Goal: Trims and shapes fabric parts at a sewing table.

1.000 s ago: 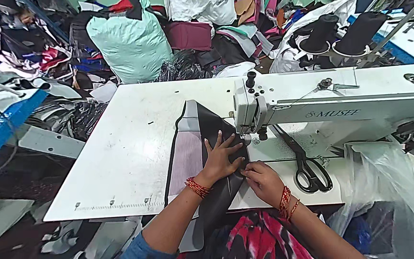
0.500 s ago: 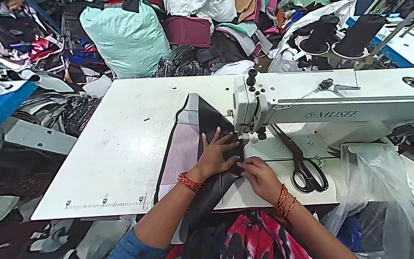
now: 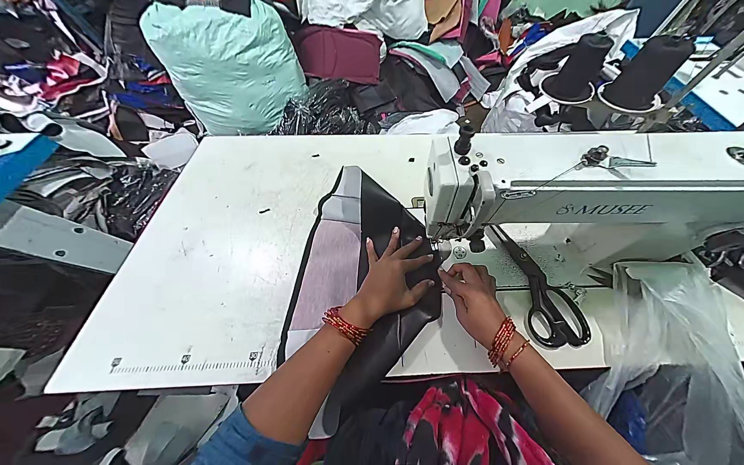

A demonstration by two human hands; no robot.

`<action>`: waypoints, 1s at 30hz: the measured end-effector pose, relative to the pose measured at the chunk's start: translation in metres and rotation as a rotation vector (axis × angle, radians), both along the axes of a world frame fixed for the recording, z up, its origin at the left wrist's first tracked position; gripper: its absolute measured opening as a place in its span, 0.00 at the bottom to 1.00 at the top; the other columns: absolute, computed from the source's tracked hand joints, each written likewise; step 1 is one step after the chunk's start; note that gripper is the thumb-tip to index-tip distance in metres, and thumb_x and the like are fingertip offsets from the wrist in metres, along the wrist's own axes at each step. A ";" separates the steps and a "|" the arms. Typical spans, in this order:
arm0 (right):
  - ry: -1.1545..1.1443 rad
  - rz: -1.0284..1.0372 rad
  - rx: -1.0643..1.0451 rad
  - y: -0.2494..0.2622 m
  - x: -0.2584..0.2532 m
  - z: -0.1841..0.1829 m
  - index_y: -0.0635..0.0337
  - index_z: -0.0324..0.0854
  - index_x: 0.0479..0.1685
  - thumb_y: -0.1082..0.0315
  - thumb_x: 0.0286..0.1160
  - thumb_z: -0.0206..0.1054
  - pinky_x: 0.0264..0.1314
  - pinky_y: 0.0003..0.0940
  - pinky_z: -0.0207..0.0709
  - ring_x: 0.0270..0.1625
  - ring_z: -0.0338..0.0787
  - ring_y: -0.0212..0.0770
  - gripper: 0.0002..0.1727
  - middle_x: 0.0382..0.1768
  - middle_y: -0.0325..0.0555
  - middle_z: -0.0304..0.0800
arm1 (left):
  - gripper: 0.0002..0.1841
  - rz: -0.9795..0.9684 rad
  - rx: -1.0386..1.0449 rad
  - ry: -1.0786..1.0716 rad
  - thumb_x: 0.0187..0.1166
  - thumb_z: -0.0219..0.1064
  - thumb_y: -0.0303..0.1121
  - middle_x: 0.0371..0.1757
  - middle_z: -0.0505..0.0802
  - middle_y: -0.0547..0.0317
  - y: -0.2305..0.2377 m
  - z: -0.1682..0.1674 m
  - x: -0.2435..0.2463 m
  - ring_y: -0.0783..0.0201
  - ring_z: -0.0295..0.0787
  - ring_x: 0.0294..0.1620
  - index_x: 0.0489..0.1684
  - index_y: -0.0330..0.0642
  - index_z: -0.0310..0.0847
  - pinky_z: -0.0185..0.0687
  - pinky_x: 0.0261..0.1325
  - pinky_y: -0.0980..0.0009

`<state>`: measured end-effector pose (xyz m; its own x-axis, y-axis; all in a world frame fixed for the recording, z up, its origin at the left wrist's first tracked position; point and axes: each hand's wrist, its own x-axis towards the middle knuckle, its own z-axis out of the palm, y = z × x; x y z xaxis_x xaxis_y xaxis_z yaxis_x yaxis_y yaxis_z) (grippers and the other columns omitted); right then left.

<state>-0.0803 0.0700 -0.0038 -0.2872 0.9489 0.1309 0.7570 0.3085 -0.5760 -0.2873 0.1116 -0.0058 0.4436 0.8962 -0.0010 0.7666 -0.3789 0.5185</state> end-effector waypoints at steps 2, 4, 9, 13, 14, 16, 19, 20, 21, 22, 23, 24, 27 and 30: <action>-0.003 0.012 -0.010 0.001 0.001 0.001 0.56 0.90 0.66 0.74 0.81 0.60 0.69 0.66 0.66 0.68 0.80 0.67 0.20 0.62 0.60 0.88 | 0.28 -0.003 -0.006 0.000 0.79 0.62 0.58 0.89 0.73 0.60 0.000 0.001 0.000 0.39 0.41 0.97 0.77 0.63 0.83 0.17 0.79 0.16; -0.005 0.021 -0.019 0.002 0.001 0.003 0.56 0.90 0.65 0.74 0.80 0.61 0.70 0.67 0.66 0.68 0.80 0.67 0.19 0.62 0.60 0.88 | 0.28 -0.006 -0.011 -0.005 0.79 0.62 0.58 0.90 0.73 0.60 0.001 0.002 0.000 0.39 0.40 0.97 0.77 0.63 0.83 0.17 0.79 0.15; -0.012 0.029 -0.026 0.006 0.000 0.003 0.57 0.90 0.66 0.75 0.81 0.60 0.72 0.67 0.65 0.69 0.80 0.67 0.20 0.63 0.61 0.87 | 0.28 -0.009 -0.016 -0.015 0.79 0.63 0.58 0.89 0.73 0.59 0.006 0.000 -0.001 0.39 0.40 0.97 0.77 0.63 0.83 0.15 0.79 0.15; -0.020 0.024 -0.050 0.011 -0.002 0.003 0.57 0.89 0.67 0.74 0.82 0.59 0.73 0.67 0.63 0.71 0.79 0.66 0.20 0.65 0.60 0.86 | 0.28 0.001 -0.009 -0.009 0.79 0.63 0.58 0.88 0.74 0.58 0.011 0.000 -0.001 0.39 0.40 0.97 0.76 0.62 0.84 0.15 0.79 0.15; -0.019 0.022 -0.048 0.011 -0.002 0.002 0.57 0.89 0.67 0.74 0.82 0.59 0.73 0.67 0.64 0.70 0.79 0.66 0.20 0.65 0.61 0.86 | 0.28 0.006 -0.016 -0.007 0.79 0.64 0.58 0.89 0.74 0.58 0.012 0.001 -0.001 0.39 0.40 0.97 0.76 0.62 0.84 0.15 0.79 0.16; -0.014 0.017 -0.041 0.012 -0.002 0.002 0.57 0.89 0.67 0.74 0.81 0.59 0.72 0.67 0.64 0.70 0.79 0.67 0.20 0.64 0.61 0.86 | 0.28 0.013 -0.021 -0.007 0.78 0.64 0.58 0.89 0.74 0.58 0.013 0.002 0.000 0.39 0.40 0.97 0.76 0.63 0.84 0.14 0.79 0.16; -0.009 0.012 -0.054 0.011 -0.002 0.003 0.56 0.88 0.68 0.75 0.81 0.59 0.72 0.67 0.64 0.70 0.78 0.67 0.21 0.65 0.61 0.86 | 0.28 0.015 -0.038 0.012 0.79 0.63 0.58 0.89 0.73 0.59 0.013 0.002 0.000 0.41 0.38 0.97 0.77 0.64 0.83 0.13 0.80 0.17; -0.007 0.010 -0.060 0.011 -0.003 0.003 0.56 0.88 0.68 0.75 0.81 0.58 0.72 0.67 0.63 0.71 0.78 0.67 0.21 0.65 0.61 0.86 | 0.28 0.015 -0.040 0.017 0.79 0.63 0.58 0.89 0.73 0.59 0.012 0.003 0.000 0.41 0.38 0.97 0.78 0.64 0.82 0.14 0.80 0.17; -0.004 0.007 -0.062 0.011 -0.003 0.002 0.56 0.88 0.68 0.75 0.81 0.58 0.72 0.67 0.63 0.71 0.78 0.67 0.21 0.65 0.61 0.86 | 0.28 0.015 -0.040 0.018 0.79 0.63 0.58 0.89 0.73 0.59 0.012 0.003 0.000 0.41 0.38 0.97 0.78 0.64 0.82 0.14 0.80 0.17; 0.003 0.004 -0.058 0.011 -0.003 0.002 0.57 0.89 0.68 0.75 0.81 0.59 0.72 0.67 0.63 0.71 0.78 0.67 0.21 0.65 0.61 0.86 | 0.28 0.016 -0.030 0.014 0.78 0.64 0.58 0.89 0.73 0.59 0.012 0.002 0.000 0.41 0.38 0.97 0.77 0.63 0.83 0.14 0.80 0.17; 0.012 0.002 -0.046 0.010 -0.003 0.001 0.57 0.89 0.67 0.75 0.81 0.59 0.72 0.68 0.64 0.70 0.79 0.67 0.21 0.64 0.62 0.86 | 0.28 0.019 -0.024 0.013 0.78 0.64 0.58 0.89 0.74 0.59 0.012 0.002 0.001 0.41 0.39 0.97 0.77 0.63 0.83 0.14 0.80 0.16; 0.020 -0.001 -0.039 0.010 -0.003 0.001 0.57 0.89 0.67 0.75 0.80 0.59 0.71 0.68 0.64 0.70 0.79 0.67 0.21 0.64 0.62 0.86 | 0.28 0.022 -0.023 0.012 0.78 0.64 0.58 0.89 0.74 0.59 0.012 0.002 0.001 0.40 0.39 0.97 0.77 0.63 0.83 0.15 0.80 0.16; 0.014 -0.012 -0.067 0.013 -0.003 0.003 0.57 0.88 0.69 0.74 0.82 0.59 0.72 0.67 0.64 0.71 0.78 0.67 0.21 0.66 0.62 0.86 | 0.28 0.040 -0.003 0.000 0.79 0.63 0.58 0.89 0.74 0.58 0.012 0.000 0.003 0.39 0.41 0.97 0.76 0.62 0.84 0.16 0.79 0.15; -0.020 -0.009 -0.139 0.019 -0.004 0.008 0.57 0.84 0.74 0.73 0.84 0.57 0.73 0.66 0.63 0.74 0.75 0.68 0.22 0.70 0.62 0.82 | 0.26 0.083 0.012 -0.020 0.79 0.64 0.55 0.87 0.76 0.56 0.014 -0.001 0.008 0.37 0.41 0.96 0.74 0.60 0.86 0.16 0.78 0.14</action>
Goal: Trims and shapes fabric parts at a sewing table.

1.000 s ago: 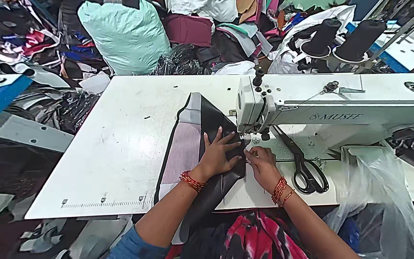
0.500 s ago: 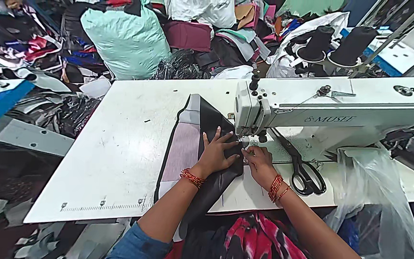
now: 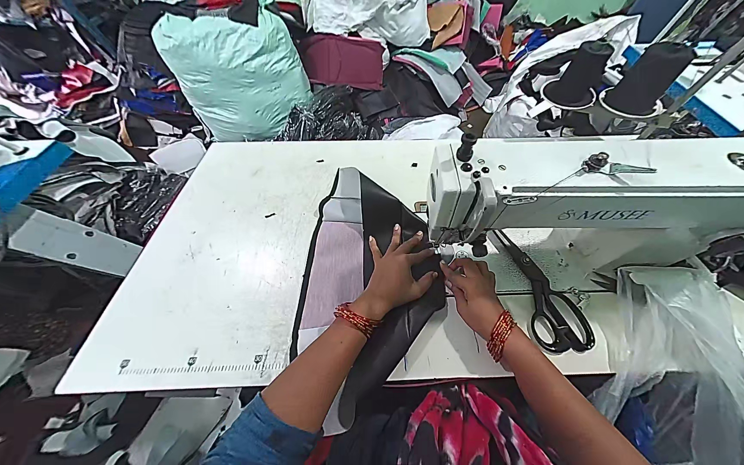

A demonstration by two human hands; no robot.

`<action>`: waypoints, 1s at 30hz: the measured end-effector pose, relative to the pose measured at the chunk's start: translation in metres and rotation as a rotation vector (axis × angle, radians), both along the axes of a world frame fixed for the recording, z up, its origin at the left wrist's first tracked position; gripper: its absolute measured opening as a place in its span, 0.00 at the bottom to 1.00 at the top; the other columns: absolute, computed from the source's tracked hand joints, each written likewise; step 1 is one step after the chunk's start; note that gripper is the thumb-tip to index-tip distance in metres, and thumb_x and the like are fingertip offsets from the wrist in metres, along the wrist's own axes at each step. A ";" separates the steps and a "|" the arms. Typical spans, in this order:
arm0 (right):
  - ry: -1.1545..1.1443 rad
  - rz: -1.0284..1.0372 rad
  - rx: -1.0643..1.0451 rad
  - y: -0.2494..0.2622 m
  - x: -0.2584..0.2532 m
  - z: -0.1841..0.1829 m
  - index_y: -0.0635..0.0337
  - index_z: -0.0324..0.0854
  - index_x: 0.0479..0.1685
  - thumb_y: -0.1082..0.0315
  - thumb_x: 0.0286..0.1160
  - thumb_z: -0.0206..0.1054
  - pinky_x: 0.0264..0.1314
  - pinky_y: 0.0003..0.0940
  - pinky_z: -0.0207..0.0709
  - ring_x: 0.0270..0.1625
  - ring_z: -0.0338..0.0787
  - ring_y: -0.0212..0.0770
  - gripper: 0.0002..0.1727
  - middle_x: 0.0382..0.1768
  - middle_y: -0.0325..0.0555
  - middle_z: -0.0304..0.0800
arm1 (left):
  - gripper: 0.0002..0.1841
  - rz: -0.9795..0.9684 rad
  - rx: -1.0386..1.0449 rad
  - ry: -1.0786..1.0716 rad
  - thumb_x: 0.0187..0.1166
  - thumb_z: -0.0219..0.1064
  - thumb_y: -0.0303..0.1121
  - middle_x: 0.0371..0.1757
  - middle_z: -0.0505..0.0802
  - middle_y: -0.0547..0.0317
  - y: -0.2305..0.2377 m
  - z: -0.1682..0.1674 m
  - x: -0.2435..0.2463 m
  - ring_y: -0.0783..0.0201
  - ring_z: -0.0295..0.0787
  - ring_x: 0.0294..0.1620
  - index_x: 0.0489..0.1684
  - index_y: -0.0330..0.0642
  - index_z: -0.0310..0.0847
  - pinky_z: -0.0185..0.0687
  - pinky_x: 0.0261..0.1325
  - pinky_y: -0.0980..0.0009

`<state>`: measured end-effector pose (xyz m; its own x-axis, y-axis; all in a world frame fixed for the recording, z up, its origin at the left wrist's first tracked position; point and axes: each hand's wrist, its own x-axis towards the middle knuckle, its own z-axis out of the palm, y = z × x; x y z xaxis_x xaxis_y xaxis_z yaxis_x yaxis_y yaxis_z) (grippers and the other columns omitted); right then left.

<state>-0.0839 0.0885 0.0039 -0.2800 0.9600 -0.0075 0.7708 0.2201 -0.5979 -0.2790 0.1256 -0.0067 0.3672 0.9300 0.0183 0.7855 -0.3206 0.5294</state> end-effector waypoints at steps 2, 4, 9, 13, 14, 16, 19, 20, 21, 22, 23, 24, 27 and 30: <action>-0.025 -0.004 -0.047 0.004 0.000 0.003 0.56 0.82 0.77 0.73 0.85 0.56 0.75 0.65 0.62 0.76 0.73 0.67 0.23 0.73 0.63 0.80 | 0.26 0.031 -0.001 0.011 0.80 0.64 0.55 0.87 0.76 0.55 0.003 0.000 0.004 0.38 0.41 0.96 0.74 0.61 0.85 0.16 0.78 0.15; -0.033 -0.007 -0.067 0.006 0.000 0.004 0.56 0.80 0.78 0.73 0.85 0.55 0.76 0.65 0.62 0.77 0.73 0.67 0.24 0.75 0.63 0.78 | 0.26 0.052 0.010 0.018 0.79 0.64 0.55 0.87 0.76 0.54 0.005 -0.001 0.006 0.37 0.41 0.96 0.74 0.60 0.86 0.16 0.78 0.14; -0.012 0.001 -0.048 0.006 0.002 0.002 0.57 0.80 0.79 0.73 0.86 0.55 0.75 0.65 0.62 0.76 0.73 0.68 0.24 0.74 0.64 0.79 | 0.26 0.045 -0.011 0.031 0.80 0.64 0.56 0.88 0.75 0.55 0.006 0.002 0.005 0.38 0.41 0.97 0.75 0.61 0.84 0.15 0.78 0.15; 0.167 -0.065 0.101 -0.002 0.010 -0.012 0.62 0.88 0.67 0.76 0.81 0.58 0.72 0.60 0.70 0.66 0.80 0.67 0.20 0.61 0.66 0.86 | 0.25 0.001 -0.012 0.003 0.81 0.65 0.54 0.88 0.75 0.55 0.011 0.003 0.000 0.37 0.42 0.96 0.75 0.59 0.85 0.17 0.78 0.14; 0.160 -0.063 0.120 -0.005 0.011 -0.014 0.61 0.89 0.66 0.76 0.80 0.59 0.71 0.61 0.70 0.65 0.80 0.68 0.20 0.60 0.66 0.86 | 0.25 -0.009 -0.011 -0.003 0.81 0.65 0.53 0.87 0.75 0.55 0.011 0.002 -0.002 0.37 0.42 0.96 0.74 0.58 0.85 0.18 0.77 0.13; 0.124 -0.040 0.138 -0.008 0.010 -0.016 0.59 0.89 0.66 0.76 0.79 0.59 0.69 0.63 0.71 0.65 0.80 0.68 0.21 0.61 0.64 0.87 | 0.24 -0.018 -0.003 -0.015 0.81 0.66 0.51 0.86 0.76 0.52 0.012 0.001 -0.003 0.36 0.43 0.96 0.74 0.57 0.86 0.18 0.77 0.13; 0.069 0.000 0.114 -0.009 0.008 -0.014 0.57 0.88 0.69 0.78 0.77 0.57 0.70 0.66 0.68 0.69 0.79 0.69 0.24 0.65 0.63 0.86 | 0.24 -0.013 0.014 -0.023 0.81 0.65 0.53 0.86 0.77 0.51 0.011 0.000 -0.003 0.36 0.44 0.96 0.73 0.58 0.87 0.18 0.77 0.13; 0.044 0.014 0.110 -0.009 0.007 -0.012 0.57 0.87 0.70 0.79 0.76 0.57 0.71 0.66 0.67 0.70 0.78 0.69 0.25 0.66 0.63 0.85 | 0.25 -0.007 0.019 -0.021 0.82 0.64 0.56 0.86 0.77 0.52 0.011 0.000 -0.003 0.36 0.44 0.96 0.73 0.59 0.86 0.17 0.77 0.13; 0.013 0.027 0.113 -0.010 0.006 -0.011 0.57 0.87 0.70 0.80 0.75 0.57 0.72 0.67 0.66 0.70 0.78 0.70 0.26 0.67 0.63 0.85 | 0.26 -0.002 0.026 -0.018 0.81 0.64 0.58 0.86 0.77 0.53 0.012 -0.002 -0.002 0.36 0.44 0.96 0.73 0.59 0.87 0.16 0.77 0.13; -0.013 0.039 0.118 -0.010 0.005 -0.010 0.57 0.87 0.71 0.80 0.75 0.57 0.72 0.67 0.66 0.71 0.78 0.69 0.26 0.67 0.63 0.85 | 0.26 -0.001 0.030 -0.014 0.80 0.64 0.59 0.86 0.77 0.53 0.012 -0.003 -0.002 0.36 0.44 0.96 0.73 0.60 0.87 0.16 0.77 0.13; -0.028 0.051 0.100 -0.011 0.005 -0.008 0.57 0.86 0.72 0.80 0.76 0.56 0.73 0.66 0.66 0.71 0.78 0.69 0.26 0.68 0.62 0.84 | 0.26 -0.004 0.027 -0.011 0.80 0.65 0.58 0.86 0.77 0.53 0.012 -0.003 -0.002 0.36 0.44 0.96 0.73 0.60 0.87 0.16 0.77 0.13; -0.027 0.063 0.083 -0.011 0.007 -0.006 0.57 0.85 0.73 0.78 0.79 0.57 0.73 0.65 0.66 0.71 0.78 0.68 0.25 0.68 0.62 0.84 | 0.26 -0.005 0.008 -0.003 0.80 0.66 0.57 0.86 0.77 0.53 0.012 -0.001 -0.002 0.36 0.43 0.96 0.73 0.60 0.86 0.15 0.77 0.13; 0.032 0.013 0.193 -0.012 0.028 -0.001 0.64 0.88 0.65 0.73 0.80 0.63 0.72 0.62 0.74 0.68 0.83 0.67 0.18 0.63 0.66 0.87 | 0.26 -0.014 -0.039 0.019 0.82 0.64 0.57 0.88 0.75 0.56 0.013 0.005 -0.003 0.40 0.40 0.97 0.76 0.62 0.84 0.13 0.78 0.15; -0.061 -0.264 0.455 -0.020 0.090 0.013 0.72 0.89 0.58 0.74 0.79 0.60 0.72 0.65 0.74 0.68 0.84 0.72 0.16 0.61 0.72 0.87 | 0.25 -0.019 -0.027 0.007 0.82 0.64 0.57 0.88 0.75 0.56 0.012 0.004 -0.003 0.39 0.41 0.97 0.75 0.61 0.84 0.14 0.78 0.15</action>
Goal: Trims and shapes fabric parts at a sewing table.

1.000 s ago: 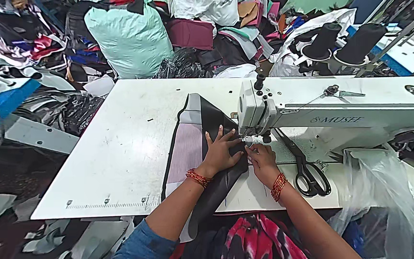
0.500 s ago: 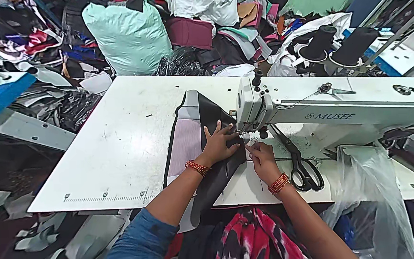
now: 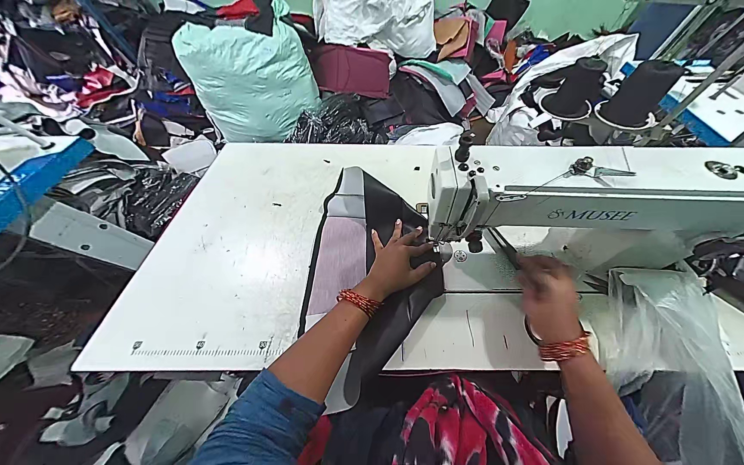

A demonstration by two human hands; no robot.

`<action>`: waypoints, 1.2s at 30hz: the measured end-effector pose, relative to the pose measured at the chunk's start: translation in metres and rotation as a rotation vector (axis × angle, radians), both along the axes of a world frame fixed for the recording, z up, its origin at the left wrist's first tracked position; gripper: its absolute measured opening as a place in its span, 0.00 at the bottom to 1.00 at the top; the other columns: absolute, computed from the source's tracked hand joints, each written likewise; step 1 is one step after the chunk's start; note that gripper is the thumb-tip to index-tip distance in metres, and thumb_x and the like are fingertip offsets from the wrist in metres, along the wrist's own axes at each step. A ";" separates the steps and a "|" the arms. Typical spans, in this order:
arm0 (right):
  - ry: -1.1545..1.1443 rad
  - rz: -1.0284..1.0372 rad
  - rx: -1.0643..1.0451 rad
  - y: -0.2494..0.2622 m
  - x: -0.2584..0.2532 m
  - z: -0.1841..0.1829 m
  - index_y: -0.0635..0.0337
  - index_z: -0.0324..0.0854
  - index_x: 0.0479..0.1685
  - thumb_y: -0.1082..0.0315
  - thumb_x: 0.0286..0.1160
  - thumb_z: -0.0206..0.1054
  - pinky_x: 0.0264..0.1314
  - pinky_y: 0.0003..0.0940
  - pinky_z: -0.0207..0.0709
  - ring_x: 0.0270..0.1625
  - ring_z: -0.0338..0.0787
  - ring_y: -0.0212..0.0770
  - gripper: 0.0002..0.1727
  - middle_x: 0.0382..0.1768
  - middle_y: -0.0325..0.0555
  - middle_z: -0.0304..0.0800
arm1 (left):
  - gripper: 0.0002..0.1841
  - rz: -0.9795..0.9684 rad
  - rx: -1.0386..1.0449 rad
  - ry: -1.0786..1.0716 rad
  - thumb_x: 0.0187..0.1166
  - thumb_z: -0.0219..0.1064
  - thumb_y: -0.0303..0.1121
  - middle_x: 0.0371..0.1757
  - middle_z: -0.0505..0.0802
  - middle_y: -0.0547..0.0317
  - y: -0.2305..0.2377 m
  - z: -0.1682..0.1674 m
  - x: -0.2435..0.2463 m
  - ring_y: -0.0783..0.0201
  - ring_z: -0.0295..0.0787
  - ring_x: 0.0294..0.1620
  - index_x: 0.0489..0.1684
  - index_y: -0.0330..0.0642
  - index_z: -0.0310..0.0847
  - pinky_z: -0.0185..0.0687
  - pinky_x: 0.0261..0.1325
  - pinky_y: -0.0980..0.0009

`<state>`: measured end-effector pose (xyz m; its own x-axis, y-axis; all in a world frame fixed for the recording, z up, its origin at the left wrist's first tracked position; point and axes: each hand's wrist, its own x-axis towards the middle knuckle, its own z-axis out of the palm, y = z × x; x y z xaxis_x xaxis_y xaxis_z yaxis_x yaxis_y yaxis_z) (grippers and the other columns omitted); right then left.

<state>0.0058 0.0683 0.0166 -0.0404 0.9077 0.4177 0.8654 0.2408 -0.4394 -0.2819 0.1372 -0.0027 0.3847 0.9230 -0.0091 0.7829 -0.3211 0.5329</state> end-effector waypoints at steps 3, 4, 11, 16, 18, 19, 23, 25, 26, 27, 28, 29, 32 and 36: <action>-0.106 -0.296 0.073 -0.013 0.073 0.012 0.79 0.83 0.62 0.79 0.80 0.53 0.79 0.68 0.66 0.75 0.76 0.81 0.19 0.68 0.81 0.80 | 0.26 0.003 -0.003 0.017 0.82 0.63 0.58 0.88 0.75 0.56 -0.001 0.001 0.000 0.39 0.41 0.97 0.76 0.63 0.84 0.15 0.79 0.15; -0.115 -0.357 0.045 -0.017 0.090 0.011 0.78 0.82 0.65 0.81 0.79 0.52 0.81 0.68 0.63 0.76 0.74 0.81 0.21 0.70 0.82 0.78 | 0.26 0.002 0.004 0.011 0.82 0.63 0.57 0.87 0.76 0.55 -0.001 0.001 0.000 0.39 0.41 0.97 0.75 0.62 0.85 0.15 0.79 0.15; -0.188 -0.316 0.055 -0.023 0.115 -0.002 0.76 0.86 0.60 0.86 0.76 0.50 0.75 0.68 0.69 0.71 0.81 0.78 0.21 0.64 0.77 0.85 | 0.26 0.003 0.032 0.020 0.81 0.62 0.58 0.88 0.75 0.56 -0.001 -0.003 0.000 0.39 0.43 0.96 0.75 0.62 0.85 0.16 0.78 0.14; -0.220 -0.311 0.060 -0.023 0.116 -0.018 0.77 0.85 0.61 0.86 0.73 0.51 0.72 0.70 0.71 0.71 0.81 0.79 0.21 0.65 0.77 0.84 | 0.26 0.003 0.033 0.029 0.82 0.63 0.58 0.87 0.76 0.55 -0.001 -0.002 0.000 0.38 0.43 0.96 0.75 0.62 0.84 0.17 0.78 0.14; -0.222 -0.302 0.067 -0.023 0.118 -0.024 0.76 0.85 0.62 0.84 0.73 0.51 0.73 0.69 0.71 0.72 0.81 0.77 0.22 0.67 0.75 0.84 | 0.26 0.005 0.029 0.030 0.82 0.63 0.58 0.87 0.76 0.55 -0.001 0.000 0.000 0.39 0.44 0.96 0.75 0.62 0.85 0.16 0.79 0.15; -0.214 -0.291 0.081 -0.024 0.120 -0.026 0.76 0.85 0.61 0.84 0.72 0.51 0.74 0.69 0.71 0.72 0.81 0.77 0.22 0.67 0.75 0.85 | 0.26 0.005 0.024 0.030 0.82 0.63 0.58 0.87 0.76 0.55 -0.002 -0.001 0.000 0.39 0.44 0.96 0.75 0.62 0.84 0.16 0.79 0.16; -0.165 -0.262 0.151 -0.025 0.123 -0.037 0.77 0.84 0.62 0.81 0.71 0.50 0.77 0.68 0.67 0.72 0.80 0.78 0.23 0.67 0.76 0.84 | 0.26 -0.016 0.028 0.028 0.81 0.62 0.58 0.88 0.75 0.58 -0.011 -0.002 -0.002 0.40 0.43 0.97 0.76 0.64 0.84 0.16 0.80 0.16; -0.164 -0.262 0.170 -0.025 0.124 -0.041 0.76 0.84 0.62 0.79 0.73 0.50 0.78 0.66 0.68 0.72 0.81 0.77 0.23 0.67 0.75 0.84 | 0.26 -0.031 0.039 0.012 0.81 0.62 0.58 0.87 0.76 0.59 -0.016 -0.003 -0.004 0.41 0.45 0.96 0.75 0.64 0.84 0.16 0.80 0.16; -0.165 -0.265 0.174 -0.025 0.124 -0.043 0.76 0.84 0.63 0.78 0.74 0.50 0.77 0.66 0.68 0.72 0.81 0.77 0.23 0.67 0.75 0.84 | 0.26 -0.038 0.040 0.006 0.81 0.62 0.59 0.87 0.76 0.59 -0.018 -0.003 -0.005 0.41 0.46 0.96 0.75 0.63 0.85 0.17 0.80 0.16; -0.165 -0.269 0.181 -0.026 0.124 -0.043 0.76 0.84 0.63 0.78 0.74 0.49 0.77 0.66 0.68 0.72 0.81 0.77 0.23 0.67 0.75 0.84 | 0.27 -0.046 0.028 0.009 0.81 0.61 0.59 0.88 0.75 0.59 -0.019 -0.002 -0.005 0.41 0.45 0.96 0.76 0.63 0.84 0.17 0.80 0.16; -0.160 -0.272 0.184 -0.026 0.124 -0.043 0.76 0.84 0.64 0.77 0.76 0.49 0.78 0.65 0.67 0.73 0.80 0.77 0.24 0.67 0.75 0.84 | 0.27 -0.052 0.027 0.011 0.81 0.61 0.59 0.88 0.75 0.60 -0.020 -0.002 -0.006 0.42 0.45 0.96 0.76 0.63 0.84 0.18 0.80 0.16; -0.153 -0.275 0.195 -0.027 0.124 -0.043 0.76 0.83 0.65 0.76 0.77 0.48 0.80 0.65 0.66 0.74 0.79 0.78 0.24 0.68 0.76 0.83 | 0.27 -0.055 0.042 0.008 0.81 0.60 0.59 0.88 0.75 0.60 -0.020 -0.004 -0.006 0.41 0.46 0.96 0.76 0.63 0.84 0.18 0.80 0.15; -0.152 -0.276 0.221 -0.028 0.125 -0.045 0.76 0.82 0.66 0.74 0.79 0.47 0.82 0.65 0.64 0.75 0.78 0.77 0.25 0.69 0.76 0.83 | 0.28 -0.040 0.057 0.013 0.80 0.60 0.60 0.88 0.75 0.61 -0.021 -0.006 -0.005 0.42 0.47 0.96 0.76 0.63 0.84 0.20 0.80 0.15; -0.161 -0.285 0.232 -0.027 0.125 -0.047 0.76 0.82 0.67 0.73 0.80 0.48 0.82 0.64 0.64 0.75 0.78 0.77 0.24 0.69 0.76 0.83 | 0.28 -0.034 0.068 0.006 0.79 0.61 0.59 0.87 0.76 0.60 -0.021 -0.006 -0.005 0.42 0.48 0.96 0.75 0.62 0.85 0.20 0.80 0.15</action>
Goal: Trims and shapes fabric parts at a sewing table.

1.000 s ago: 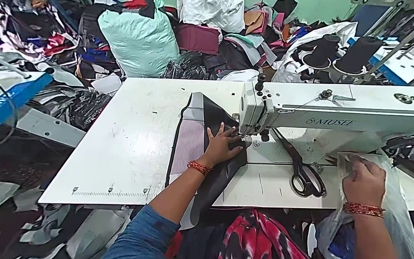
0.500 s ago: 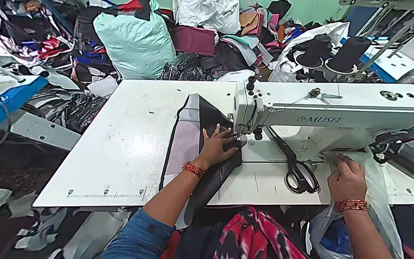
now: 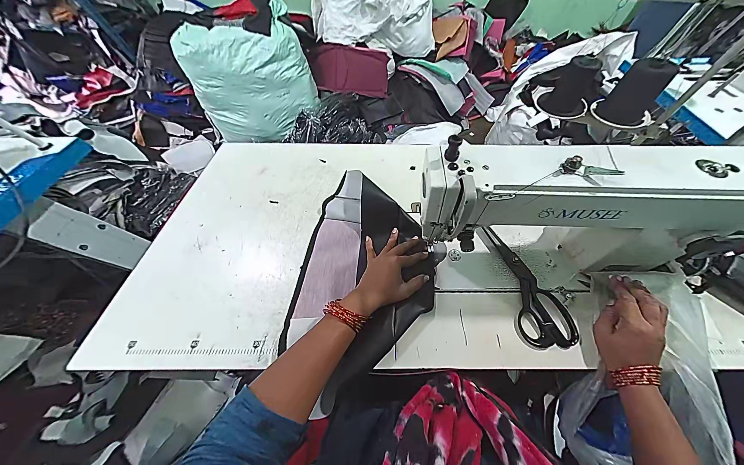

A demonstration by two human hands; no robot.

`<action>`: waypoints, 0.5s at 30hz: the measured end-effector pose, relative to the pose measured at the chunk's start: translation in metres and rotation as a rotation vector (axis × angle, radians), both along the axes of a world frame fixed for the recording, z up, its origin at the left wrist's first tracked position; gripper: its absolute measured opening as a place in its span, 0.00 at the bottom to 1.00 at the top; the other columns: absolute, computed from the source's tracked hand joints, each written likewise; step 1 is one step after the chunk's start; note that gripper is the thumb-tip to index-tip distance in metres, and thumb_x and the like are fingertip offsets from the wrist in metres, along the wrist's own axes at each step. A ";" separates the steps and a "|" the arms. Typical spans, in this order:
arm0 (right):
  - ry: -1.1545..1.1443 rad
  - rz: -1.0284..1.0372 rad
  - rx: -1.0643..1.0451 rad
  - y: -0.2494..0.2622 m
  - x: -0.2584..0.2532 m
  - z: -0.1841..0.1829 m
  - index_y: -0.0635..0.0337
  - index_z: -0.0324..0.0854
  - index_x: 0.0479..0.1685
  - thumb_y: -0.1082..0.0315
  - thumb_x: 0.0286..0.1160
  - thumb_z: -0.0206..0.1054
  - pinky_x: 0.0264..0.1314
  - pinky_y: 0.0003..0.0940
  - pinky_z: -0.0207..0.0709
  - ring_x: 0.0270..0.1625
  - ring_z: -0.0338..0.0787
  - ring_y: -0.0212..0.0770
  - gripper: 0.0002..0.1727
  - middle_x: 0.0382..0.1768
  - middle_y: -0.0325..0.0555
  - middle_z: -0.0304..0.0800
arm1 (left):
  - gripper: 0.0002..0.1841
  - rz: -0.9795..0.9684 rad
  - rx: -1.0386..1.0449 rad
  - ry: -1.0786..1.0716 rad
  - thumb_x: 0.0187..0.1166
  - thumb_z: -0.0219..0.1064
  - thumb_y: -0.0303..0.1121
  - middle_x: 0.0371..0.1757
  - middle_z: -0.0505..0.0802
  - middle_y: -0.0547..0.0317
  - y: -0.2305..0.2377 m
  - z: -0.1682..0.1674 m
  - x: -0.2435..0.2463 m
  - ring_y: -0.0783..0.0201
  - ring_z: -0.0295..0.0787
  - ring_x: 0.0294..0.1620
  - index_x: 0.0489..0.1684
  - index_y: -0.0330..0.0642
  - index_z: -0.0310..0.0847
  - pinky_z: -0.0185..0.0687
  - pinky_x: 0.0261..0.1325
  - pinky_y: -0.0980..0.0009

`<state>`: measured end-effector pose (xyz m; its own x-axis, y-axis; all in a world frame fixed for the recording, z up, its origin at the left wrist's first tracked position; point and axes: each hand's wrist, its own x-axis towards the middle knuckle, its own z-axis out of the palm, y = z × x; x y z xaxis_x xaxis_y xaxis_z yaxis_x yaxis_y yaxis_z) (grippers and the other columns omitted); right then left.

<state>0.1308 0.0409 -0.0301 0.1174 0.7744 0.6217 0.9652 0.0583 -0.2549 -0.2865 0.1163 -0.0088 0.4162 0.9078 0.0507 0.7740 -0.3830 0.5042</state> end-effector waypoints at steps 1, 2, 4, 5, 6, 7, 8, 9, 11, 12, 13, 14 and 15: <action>-0.002 -0.002 -0.002 0.000 0.000 0.000 0.76 0.82 0.67 0.72 0.81 0.48 0.82 0.64 0.64 0.76 0.78 0.77 0.24 0.69 0.76 0.83 | 0.28 -0.001 0.006 -0.004 0.79 0.61 0.59 0.87 0.77 0.60 0.000 0.000 0.000 0.42 0.48 0.96 0.75 0.62 0.85 0.20 0.80 0.15; -0.002 -0.005 -0.003 -0.001 0.000 0.000 0.76 0.81 0.68 0.72 0.81 0.48 0.82 0.64 0.64 0.76 0.78 0.78 0.25 0.69 0.76 0.83 | 0.28 0.001 0.011 -0.006 0.79 0.61 0.59 0.86 0.77 0.61 0.000 -0.001 0.000 0.42 0.48 0.96 0.74 0.63 0.85 0.20 0.80 0.15; 0.002 -0.012 0.001 -0.001 -0.001 0.001 0.76 0.80 0.70 0.70 0.82 0.48 0.83 0.64 0.62 0.77 0.77 0.78 0.25 0.70 0.76 0.82 | 0.27 0.010 0.014 -0.008 0.79 0.62 0.59 0.86 0.78 0.60 0.002 -0.001 0.001 0.41 0.48 0.96 0.74 0.62 0.86 0.20 0.79 0.15; 0.004 -0.012 0.006 -0.002 -0.002 0.001 0.76 0.80 0.70 0.70 0.82 0.48 0.84 0.64 0.62 0.77 0.76 0.78 0.25 0.71 0.76 0.81 | 0.27 0.017 0.007 -0.003 0.79 0.62 0.59 0.86 0.77 0.59 0.003 -0.001 0.002 0.41 0.48 0.96 0.74 0.62 0.86 0.19 0.79 0.15; 0.003 -0.010 0.014 -0.002 -0.002 0.001 0.76 0.80 0.70 0.70 0.82 0.49 0.83 0.63 0.63 0.77 0.76 0.78 0.25 0.70 0.76 0.81 | 0.27 0.027 0.004 0.004 0.79 0.62 0.59 0.86 0.77 0.58 0.006 0.000 0.003 0.41 0.47 0.96 0.74 0.62 0.85 0.19 0.79 0.15; 0.004 -0.008 0.018 -0.002 -0.002 0.001 0.77 0.80 0.69 0.70 0.82 0.49 0.83 0.63 0.63 0.77 0.77 0.79 0.25 0.70 0.77 0.81 | 0.27 0.034 0.005 0.007 0.79 0.63 0.58 0.86 0.78 0.57 0.009 0.000 0.004 0.40 0.47 0.96 0.74 0.61 0.85 0.19 0.79 0.14; 0.003 -0.009 0.021 -0.002 -0.002 0.002 0.76 0.80 0.69 0.70 0.82 0.50 0.83 0.63 0.63 0.77 0.77 0.78 0.25 0.70 0.76 0.82 | 0.27 0.036 0.003 0.006 0.79 0.64 0.58 0.85 0.79 0.56 0.013 0.001 0.004 0.39 0.48 0.95 0.74 0.60 0.86 0.19 0.78 0.14; 0.000 -0.011 0.022 -0.002 -0.002 0.002 0.76 0.80 0.69 0.70 0.82 0.50 0.83 0.63 0.63 0.77 0.76 0.78 0.25 0.70 0.76 0.82 | 0.26 0.033 0.003 0.001 0.79 0.65 0.57 0.84 0.79 0.55 0.017 0.002 0.004 0.39 0.49 0.95 0.73 0.59 0.86 0.19 0.78 0.13; -0.006 -0.013 0.019 -0.002 -0.001 0.001 0.77 0.80 0.69 0.70 0.82 0.50 0.83 0.64 0.63 0.77 0.76 0.79 0.25 0.70 0.76 0.82 | 0.26 0.027 0.012 -0.015 0.78 0.67 0.56 0.83 0.80 0.53 0.026 0.002 0.003 0.38 0.50 0.95 0.71 0.57 0.88 0.20 0.78 0.13; -0.008 -0.015 0.017 -0.002 -0.001 0.001 0.77 0.80 0.69 0.70 0.82 0.50 0.83 0.64 0.63 0.77 0.76 0.79 0.25 0.70 0.75 0.82 | 0.26 0.029 0.019 -0.016 0.78 0.67 0.56 0.83 0.81 0.54 0.029 0.001 0.003 0.38 0.50 0.95 0.71 0.57 0.88 0.20 0.78 0.13; -0.011 -0.017 0.022 -0.001 -0.001 0.000 0.77 0.81 0.68 0.69 0.82 0.50 0.83 0.64 0.64 0.76 0.77 0.79 0.25 0.70 0.75 0.82 | 0.26 0.036 0.025 -0.014 0.78 0.66 0.56 0.82 0.81 0.54 0.032 0.001 0.003 0.38 0.51 0.94 0.70 0.55 0.89 0.20 0.78 0.13; -0.011 -0.017 0.028 -0.001 -0.001 0.000 0.77 0.81 0.68 0.69 0.82 0.50 0.83 0.64 0.64 0.76 0.77 0.79 0.25 0.69 0.75 0.83 | 0.26 0.047 0.028 -0.012 0.78 0.66 0.56 0.82 0.82 0.53 0.034 0.000 0.004 0.38 0.51 0.94 0.69 0.55 0.89 0.19 0.78 0.13; -0.012 -0.019 0.034 0.000 -0.001 0.000 0.77 0.81 0.68 0.69 0.82 0.51 0.82 0.63 0.64 0.75 0.78 0.79 0.24 0.69 0.76 0.83 | 0.26 0.057 0.032 -0.008 0.78 0.66 0.56 0.81 0.82 0.53 0.035 0.000 0.005 0.38 0.51 0.94 0.68 0.54 0.90 0.19 0.78 0.13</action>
